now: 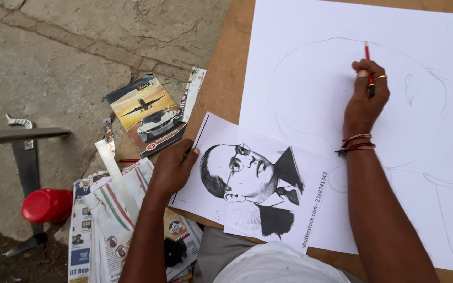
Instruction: Drawing a portrait of B.R. Ambedkar on a large sheet of paper using a reference image.
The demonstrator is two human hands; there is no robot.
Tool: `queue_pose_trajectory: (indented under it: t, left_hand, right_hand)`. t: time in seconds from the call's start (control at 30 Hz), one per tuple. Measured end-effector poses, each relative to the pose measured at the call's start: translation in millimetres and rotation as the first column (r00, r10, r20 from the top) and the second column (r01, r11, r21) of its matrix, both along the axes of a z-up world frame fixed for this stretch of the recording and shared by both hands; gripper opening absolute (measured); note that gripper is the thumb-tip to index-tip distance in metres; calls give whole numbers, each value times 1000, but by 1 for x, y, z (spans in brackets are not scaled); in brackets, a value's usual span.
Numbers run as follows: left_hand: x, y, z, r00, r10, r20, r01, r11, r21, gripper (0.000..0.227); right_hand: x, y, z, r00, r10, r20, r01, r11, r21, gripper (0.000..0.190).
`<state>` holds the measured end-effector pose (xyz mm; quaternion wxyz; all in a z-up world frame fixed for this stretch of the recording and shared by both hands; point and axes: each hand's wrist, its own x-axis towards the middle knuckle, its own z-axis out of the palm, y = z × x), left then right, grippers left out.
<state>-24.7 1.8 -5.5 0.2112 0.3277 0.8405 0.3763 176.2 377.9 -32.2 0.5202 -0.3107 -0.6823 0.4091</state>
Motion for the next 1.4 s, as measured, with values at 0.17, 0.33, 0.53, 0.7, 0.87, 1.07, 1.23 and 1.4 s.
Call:
queue_pose_trajectory:
  t: [0.17,0.33,0.53,0.7,0.87,1.07,1.23,1.4]
  left_hand:
    - [-2,6,0,999,-39,8,39,999,-5,27]
    - [-1,6,0,1000,-10,29,11,999,-43,26]
    - [2,7,8,1000,-1,10,2,998,-59,24]
    - [-3,10,-3,999,-35,-12,35,999,-28,25]
    - [-4,10,-3,998,25,54,-20,995,-101,26]
    - [-4,10,-4,996,49,81,-37,988,-152,26]
    - [-6,11,-5,992,57,111,-41,990,-138,26]
    - [-5,10,-5,995,57,85,-41,984,-172,29]
  right_hand:
    - [19,-11,10,834,-227,503,4,914,406,37]
    - [26,-76,54,659,517,546,-671,733,115,24]
    - [27,-37,40,964,263,31,-262,965,-27,25]
    - [35,-2,16,974,-29,-224,-25,971,-236,34]
    - [22,19,8,962,-118,-248,31,944,-330,34]
    - [-11,34,17,954,-164,-250,69,935,-349,18]
    - [-20,37,17,978,-133,-158,83,955,-285,16]
    - [-17,37,8,970,-173,-170,120,952,-282,16]
